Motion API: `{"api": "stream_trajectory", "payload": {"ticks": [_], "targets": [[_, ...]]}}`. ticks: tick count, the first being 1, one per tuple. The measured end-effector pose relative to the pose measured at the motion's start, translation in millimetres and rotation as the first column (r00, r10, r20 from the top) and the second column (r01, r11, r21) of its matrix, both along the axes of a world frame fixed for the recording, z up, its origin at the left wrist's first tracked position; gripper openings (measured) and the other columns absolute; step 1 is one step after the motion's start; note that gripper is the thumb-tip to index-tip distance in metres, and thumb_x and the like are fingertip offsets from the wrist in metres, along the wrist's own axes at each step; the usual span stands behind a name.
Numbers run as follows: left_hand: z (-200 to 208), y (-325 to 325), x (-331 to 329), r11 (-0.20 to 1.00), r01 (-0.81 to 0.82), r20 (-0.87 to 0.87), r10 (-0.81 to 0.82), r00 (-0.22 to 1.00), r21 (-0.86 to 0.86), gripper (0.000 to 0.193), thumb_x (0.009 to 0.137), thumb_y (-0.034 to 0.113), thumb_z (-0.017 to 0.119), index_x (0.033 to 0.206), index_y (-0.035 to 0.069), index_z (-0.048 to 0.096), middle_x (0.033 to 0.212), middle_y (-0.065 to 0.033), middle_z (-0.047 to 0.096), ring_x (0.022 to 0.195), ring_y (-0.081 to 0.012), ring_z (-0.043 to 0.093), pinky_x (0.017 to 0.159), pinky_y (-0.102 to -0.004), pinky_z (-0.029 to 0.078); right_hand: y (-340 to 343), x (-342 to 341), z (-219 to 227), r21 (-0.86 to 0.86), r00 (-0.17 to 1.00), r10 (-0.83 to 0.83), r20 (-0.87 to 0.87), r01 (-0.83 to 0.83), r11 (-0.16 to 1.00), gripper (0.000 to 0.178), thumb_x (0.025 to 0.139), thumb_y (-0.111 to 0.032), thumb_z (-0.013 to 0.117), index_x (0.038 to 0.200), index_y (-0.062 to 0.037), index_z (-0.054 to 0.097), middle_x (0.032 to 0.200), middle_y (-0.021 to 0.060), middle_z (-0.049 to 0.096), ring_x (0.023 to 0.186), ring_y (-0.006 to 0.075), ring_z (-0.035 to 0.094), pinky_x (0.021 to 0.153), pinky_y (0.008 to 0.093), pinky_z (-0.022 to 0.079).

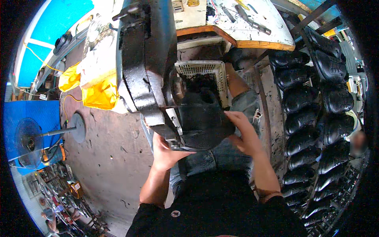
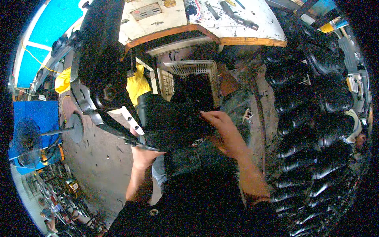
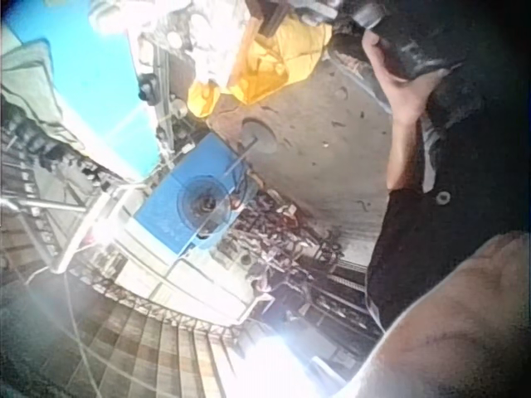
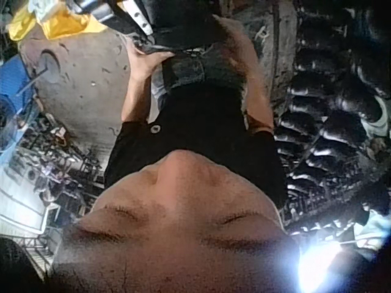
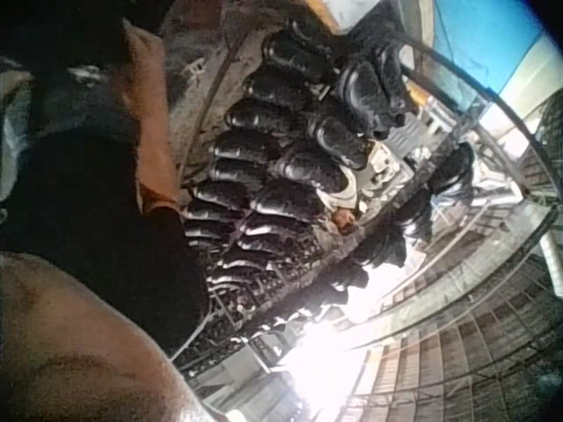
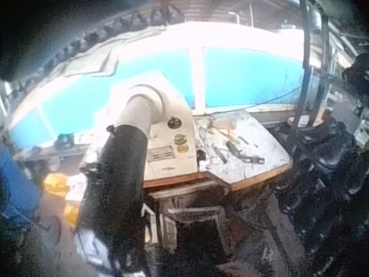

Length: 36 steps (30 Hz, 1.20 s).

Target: Operating a sole-stitching machine to attach soles to leather shoes in a factory setting.

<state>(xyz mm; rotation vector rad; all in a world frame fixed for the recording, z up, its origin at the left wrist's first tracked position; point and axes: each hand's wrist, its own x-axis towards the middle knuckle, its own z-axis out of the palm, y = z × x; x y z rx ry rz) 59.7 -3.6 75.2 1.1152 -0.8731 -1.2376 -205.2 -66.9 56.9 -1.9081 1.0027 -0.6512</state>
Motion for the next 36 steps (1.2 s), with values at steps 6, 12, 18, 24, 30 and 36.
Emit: {"api": "stream_trajectory", "payload": {"ticks": [6,12,18,24,30,36], "targets": [[-11,5,1,0.983,0.017,0.078,-0.032,0.996,0.181,0.073,0.063,-0.006,0.091,0.126,0.000,0.055,0.116,-0.0109,0.068,0.103,-0.0211,0.068,0.088,-0.0365,0.058,-20,-26,31,-0.204,0.987,0.003,-0.159,-0.036,0.978,0.079,0.064,0.001,0.077,0.140,-0.0145,0.059,0.128,0.0109,0.061,0.117,0.0330,0.055,0.105,0.0430,0.042],[-11,21,-12,0.921,0.047,-0.419,0.130,0.899,0.387,0.076,0.060,-0.016,0.084,0.128,0.001,0.053,0.113,-0.0103,0.064,0.104,-0.0246,0.065,0.085,-0.0409,0.058,-45,-36,106,-0.531,0.999,-0.040,-0.033,0.017,0.847,0.055,0.069,-0.039,0.078,0.115,-0.0105,0.072,0.103,0.0109,0.070,0.094,0.0325,0.061,0.084,0.0438,0.048],[-19,10,-12,0.931,0.038,-0.536,0.176,0.826,0.364,0.079,0.063,-0.018,0.078,0.135,0.004,0.052,0.121,-0.0080,0.061,0.114,-0.0227,0.061,0.094,-0.0396,0.054,-40,-12,102,-0.341,0.987,-0.117,-0.114,0.072,0.937,0.070,0.063,-0.027,0.087,0.127,-0.0065,0.066,0.125,0.0143,0.064,0.114,0.0352,0.059,0.099,0.0446,0.047],[11,-20,-20,0.980,0.151,0.368,-0.094,0.925,-0.127,0.084,0.069,0.006,0.092,0.142,0.002,0.049,0.132,-0.0082,0.058,0.121,-0.0191,0.056,0.106,-0.0339,0.044,-31,40,79,-0.157,0.987,0.138,-0.085,-0.150,0.976,0.096,0.065,-0.016,0.089,0.149,-0.0077,0.043,0.147,0.0160,0.050,0.138,0.0395,0.043,0.117,0.0474,0.034],[-33,-9,34,0.998,0.032,0.222,-0.020,0.975,-0.052,0.103,0.069,0.008,0.089,0.153,-0.001,0.030,0.150,-0.0161,0.043,0.142,-0.0272,0.039,0.118,-0.0402,0.029,-25,-7,36,-0.120,0.946,-0.088,0.312,0.132,0.984,0.102,0.066,-0.015,0.092,0.152,-0.0097,0.036,0.149,0.0128,0.048,0.137,0.0338,0.046,0.115,0.0465,0.036],[-7,2,16,0.995,0.059,-0.241,-0.038,0.970,0.080,0.087,0.081,0.003,0.080,0.152,0.002,0.030,0.143,-0.0122,0.052,0.133,-0.0229,0.050,0.112,-0.0399,0.039,-28,-30,26,0.454,0.358,-0.398,0.845,-0.087,0.887,0.102,0.083,-0.036,0.080,0.161,-0.0141,0.018,0.146,0.0155,0.050,0.130,0.0312,0.054,0.109,0.0455,0.045]]}}
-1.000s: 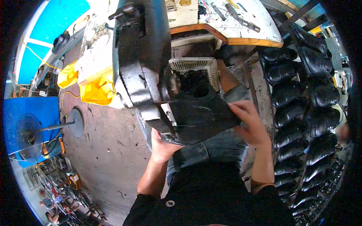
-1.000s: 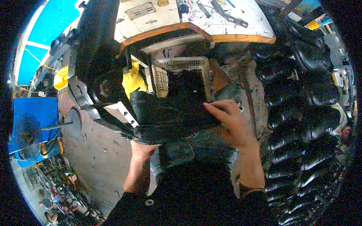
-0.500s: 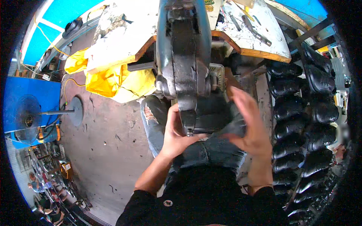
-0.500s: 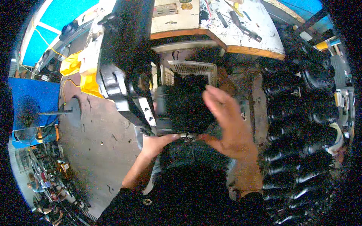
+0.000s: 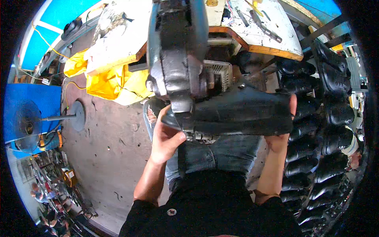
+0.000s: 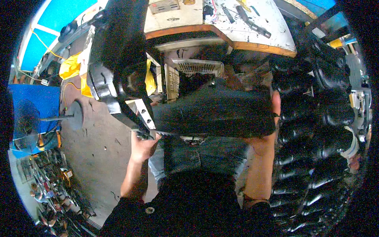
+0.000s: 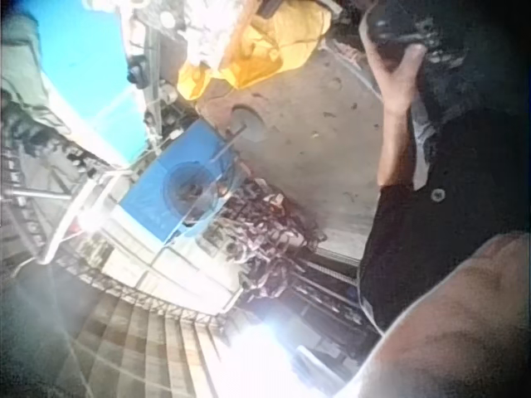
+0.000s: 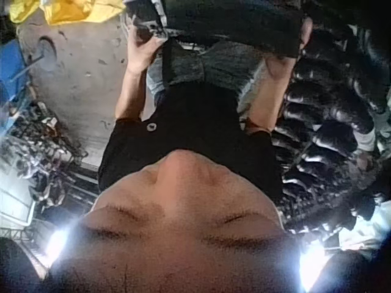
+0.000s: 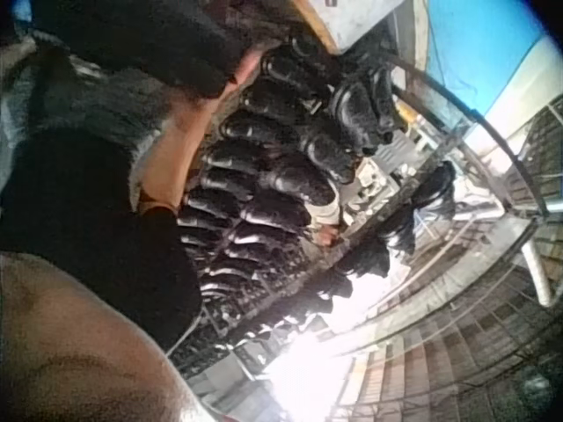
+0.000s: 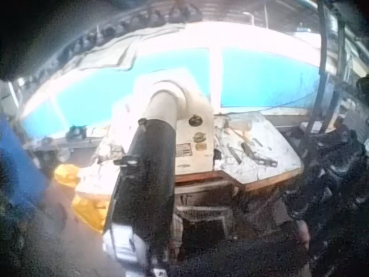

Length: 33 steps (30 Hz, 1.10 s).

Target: Operating a sole-stitching machine to attach soles to leather shoes in a factory setting.

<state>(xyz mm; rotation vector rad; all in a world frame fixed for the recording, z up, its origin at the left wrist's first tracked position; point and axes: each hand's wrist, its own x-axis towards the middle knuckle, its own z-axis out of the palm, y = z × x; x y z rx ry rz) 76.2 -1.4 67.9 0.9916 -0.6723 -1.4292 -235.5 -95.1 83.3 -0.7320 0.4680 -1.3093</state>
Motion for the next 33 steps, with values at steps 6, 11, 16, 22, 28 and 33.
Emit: {"api": "stream_trajectory", "payload": {"ticks": [6,11,16,22,28,33], "targets": [[19,-12,-24,0.980,0.103,0.111,-0.085,0.990,-0.171,0.079,0.080,-0.006,0.078,0.147,0.001,0.037,0.147,-0.0242,0.050,0.132,-0.0298,0.054,0.109,-0.0427,0.045,-15,-33,15,0.192,0.988,-0.113,0.107,0.091,0.977,0.058,0.107,-0.049,0.038,0.154,-0.0150,0.034,0.141,0.0206,0.055,0.125,0.0294,0.057,0.109,0.0426,0.046],[15,-17,-31,0.977,0.087,0.142,-0.060,0.988,-0.196,0.076,0.080,-0.006,0.077,0.145,-0.001,0.039,0.146,-0.0247,0.051,0.133,-0.0311,0.053,0.111,-0.0445,0.043,-10,-38,16,0.042,0.840,-0.419,-0.345,0.460,0.887,0.054,0.107,-0.045,0.040,0.153,-0.0164,0.035,0.141,0.0227,0.054,0.126,0.0335,0.057,0.109,0.0466,0.045],[4,-7,-26,0.995,-0.068,-0.056,0.064,0.996,-0.069,0.074,0.079,-0.008,0.075,0.145,0.000,0.042,0.140,-0.0169,0.056,0.129,-0.0263,0.054,0.108,-0.0408,0.045,-19,-16,45,-0.044,0.985,-0.118,-0.128,0.113,0.993,0.052,0.107,-0.039,0.044,0.154,-0.0181,0.034,0.141,0.0274,0.053,0.126,0.0381,0.057,0.107,0.0500,0.047],[-6,-5,-22,0.988,-0.141,-0.135,0.132,0.982,-0.063,0.040,0.087,0.000,0.072,0.123,0.005,0.056,0.111,-0.0038,0.065,0.101,-0.0141,0.063,0.082,-0.0313,0.052,-12,-4,49,-0.090,0.996,-0.072,-0.054,0.067,0.994,0.056,0.104,-0.030,0.051,0.155,-0.0178,0.032,0.143,0.0304,0.050,0.124,0.0374,0.059,0.107,0.0487,0.049],[-16,8,-16,0.978,-0.181,-0.323,0.206,0.924,0.107,0.048,0.087,0.006,0.076,0.129,0.005,0.055,0.118,-0.0066,0.066,0.108,-0.0190,0.065,0.091,-0.0358,0.053,5,32,73,-0.170,0.886,-0.263,-0.380,0.213,0.962,0.097,0.077,-0.017,0.085,0.156,-0.0077,0.029,0.145,0.0290,0.048,0.129,0.0352,0.055,0.110,0.0469,0.044],[-31,22,2,0.978,-0.205,-0.438,0.196,0.877,0.027,0.070,0.085,0.013,0.081,0.144,0.006,0.045,0.132,-0.0077,0.061,0.120,-0.0232,0.061,0.103,-0.0424,0.050,11,58,78,-0.473,0.639,-0.400,-0.657,0.064,0.879,0.110,0.064,-0.008,0.091,0.154,0.0031,0.027,0.146,0.0259,0.048,0.130,0.0338,0.054,0.113,0.0460,0.040]]}}
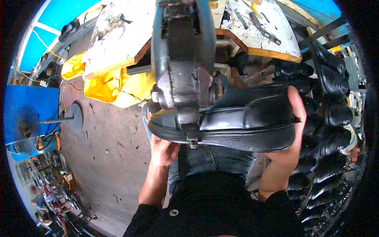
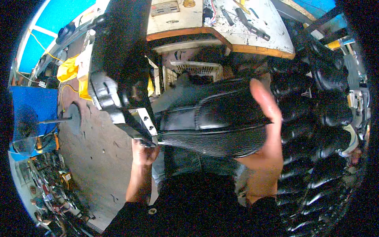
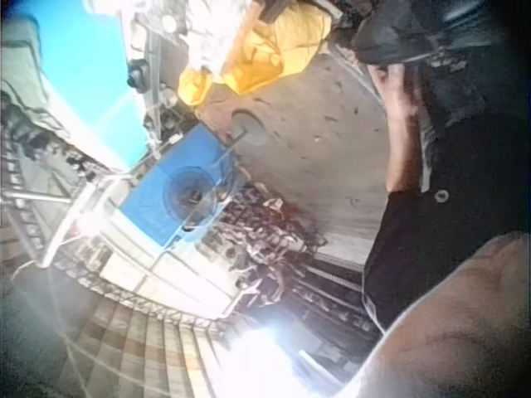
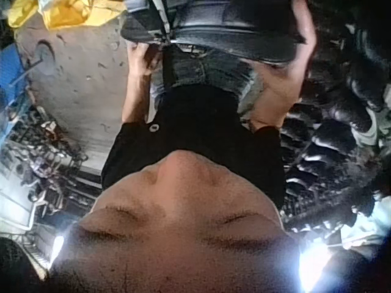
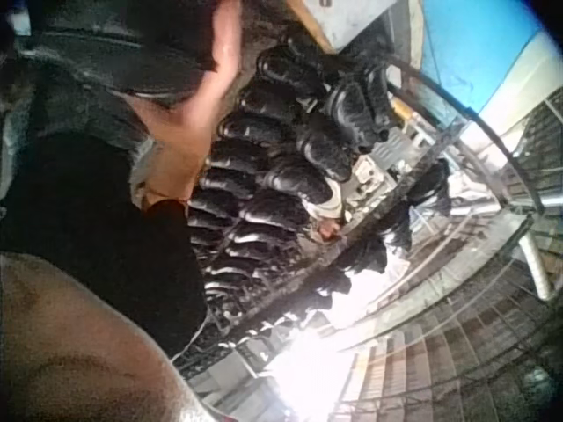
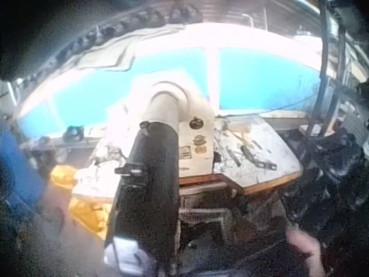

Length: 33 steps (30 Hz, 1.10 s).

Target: Operating a sole-stitching machine to attach soles to leather shoes in a factory setting.

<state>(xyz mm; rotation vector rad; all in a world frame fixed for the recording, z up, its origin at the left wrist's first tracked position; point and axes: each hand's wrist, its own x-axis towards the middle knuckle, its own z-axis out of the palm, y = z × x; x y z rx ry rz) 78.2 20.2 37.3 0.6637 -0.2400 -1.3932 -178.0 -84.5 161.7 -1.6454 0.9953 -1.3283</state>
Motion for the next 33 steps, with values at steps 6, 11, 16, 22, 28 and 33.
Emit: {"api": "stream_trajectory", "payload": {"ticks": [6,11,16,22,28,33], "targets": [[-7,16,39,0.995,-0.089,0.120,0.083,0.989,0.044,0.072,0.087,0.018,0.080,0.148,0.009,0.043,0.138,-0.0066,0.058,0.127,-0.0229,0.056,0.108,-0.0442,0.045,-2,24,-17,0.202,0.946,0.161,0.281,-0.222,0.954,0.122,0.061,-0.007,0.094,0.155,0.0023,0.018,0.144,0.0226,0.049,0.128,0.0312,0.055,0.109,0.0452,0.046],[5,26,63,0.980,-0.197,0.161,0.197,0.967,-0.018,0.069,0.087,0.025,0.080,0.145,0.010,0.047,0.141,-0.0062,0.057,0.130,-0.0258,0.054,0.112,-0.0481,0.040,-3,36,-55,0.138,0.933,0.341,0.116,-0.355,0.925,0.119,0.063,-0.006,0.095,0.155,-0.0028,0.019,0.158,0.0170,0.033,0.145,0.0302,0.035,0.121,0.0437,0.027],[6,13,48,0.981,-0.190,0.418,0.192,0.888,-0.046,0.059,0.088,0.005,0.074,0.139,0.003,0.045,0.133,-0.0148,0.058,0.124,-0.0273,0.056,0.111,-0.0447,0.041,-3,35,-48,0.018,0.849,0.165,-0.502,-0.180,0.983,0.084,0.080,-0.026,0.083,0.148,-0.0018,0.041,0.157,0.0205,0.034,0.147,0.0376,0.032,0.122,0.0453,0.026],[24,-5,-32,0.989,0.059,0.648,0.042,0.761,-0.133,0.049,0.079,-0.002,0.069,0.125,0.002,0.053,0.124,-0.0110,0.061,0.118,-0.0238,0.057,0.107,-0.0390,0.042,16,20,-20,0.071,0.751,0.364,-0.551,-0.392,0.917,0.069,0.079,-0.029,0.082,0.137,-0.0053,0.054,0.133,0.0165,0.059,0.127,0.0357,0.053,0.109,0.0467,0.041],[29,-24,-34,0.950,0.275,0.629,-0.124,0.767,-0.149,0.030,0.094,-0.001,0.056,0.124,-0.001,0.052,0.126,-0.0136,0.061,0.117,-0.0241,0.059,0.106,-0.0377,0.042,-16,-70,147,-0.836,0.737,-0.595,-0.321,0.075,0.544,0.049,0.075,-0.014,0.077,0.121,-0.0066,0.063,0.119,0.0137,0.067,0.110,0.0323,0.064,0.096,0.0414,0.049],[15,-3,-38,0.875,0.483,0.586,-0.392,0.709,0.001,0.031,0.094,-0.005,0.057,0.125,-0.002,0.054,0.125,-0.0134,0.064,0.116,-0.0214,0.061,0.105,-0.0352,0.043,-132,-99,251,-0.939,0.114,-0.941,-0.318,0.103,0.329,0.049,0.080,-0.014,0.074,0.124,-0.0059,0.055,0.117,0.0197,0.063,0.111,0.0361,0.060,0.096,0.0422,0.050]]}}
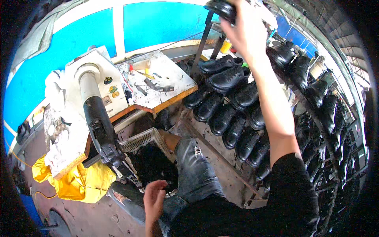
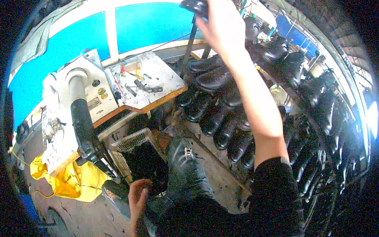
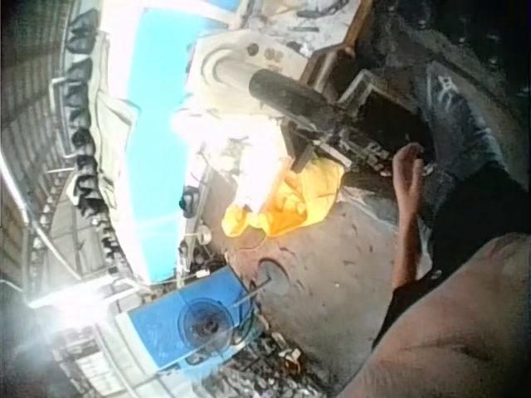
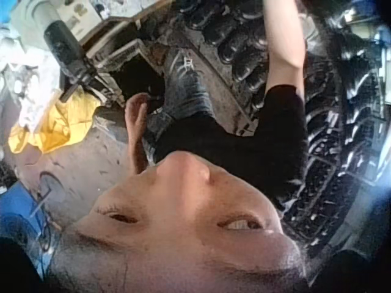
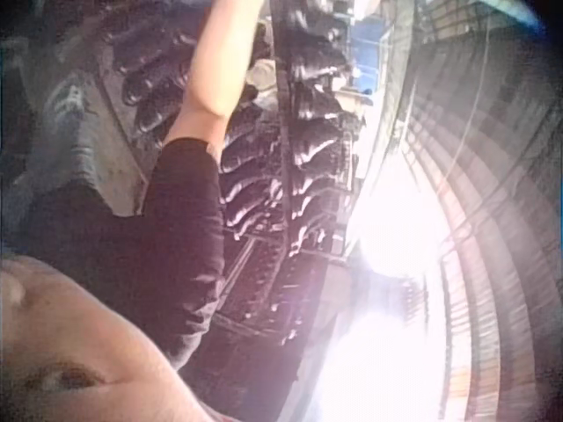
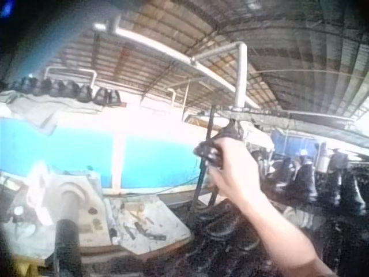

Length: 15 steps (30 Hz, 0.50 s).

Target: Operating a sole-stitching machine to attach soles to leather shoes in a factory setting.

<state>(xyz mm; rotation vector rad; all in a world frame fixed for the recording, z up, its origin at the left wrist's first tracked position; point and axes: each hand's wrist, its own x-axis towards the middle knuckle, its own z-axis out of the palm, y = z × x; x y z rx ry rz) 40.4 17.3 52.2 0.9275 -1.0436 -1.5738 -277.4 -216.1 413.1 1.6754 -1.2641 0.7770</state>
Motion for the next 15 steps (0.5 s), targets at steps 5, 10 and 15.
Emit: {"api": "stream_trajectory", "payload": {"ticks": [5,10,15], "targets": [[-13,7,-8,0.991,0.105,-0.067,-0.100,0.993,0.082,0.034,0.097,0.001,0.061,0.130,-0.002,0.053,0.125,-0.0127,0.064,0.118,-0.0202,0.060,0.103,-0.0333,0.046,-115,-84,2,0.283,0.880,-0.427,-0.206,0.471,0.835,0.044,0.084,-0.034,0.074,0.113,-0.0042,0.059,0.110,0.0215,0.070,0.103,0.0378,0.069,0.085,0.0494,0.057],[-15,19,12,0.990,0.036,0.021,-0.040,0.999,0.133,0.033,0.097,0.000,0.060,0.130,-0.001,0.053,0.127,-0.0119,0.064,0.118,-0.0198,0.061,0.102,-0.0335,0.046,-26,-70,6,0.229,0.765,-0.549,-0.337,0.632,0.740,0.074,0.069,-0.045,0.087,0.125,-0.0072,0.057,0.121,0.0160,0.066,0.122,0.0329,0.060,0.095,0.0516,0.053],[-18,5,8,0.985,0.135,0.014,-0.137,0.990,0.109,0.034,0.097,0.000,0.061,0.130,-0.001,0.053,0.128,-0.0119,0.063,0.117,-0.0196,0.060,0.102,-0.0337,0.046,-3,-156,22,0.159,0.781,-0.615,-0.107,0.624,0.765,0.058,0.084,-0.037,0.076,0.126,-0.0050,0.053,0.111,0.0261,0.068,0.103,0.0422,0.067,0.089,0.0501,0.055]]}}
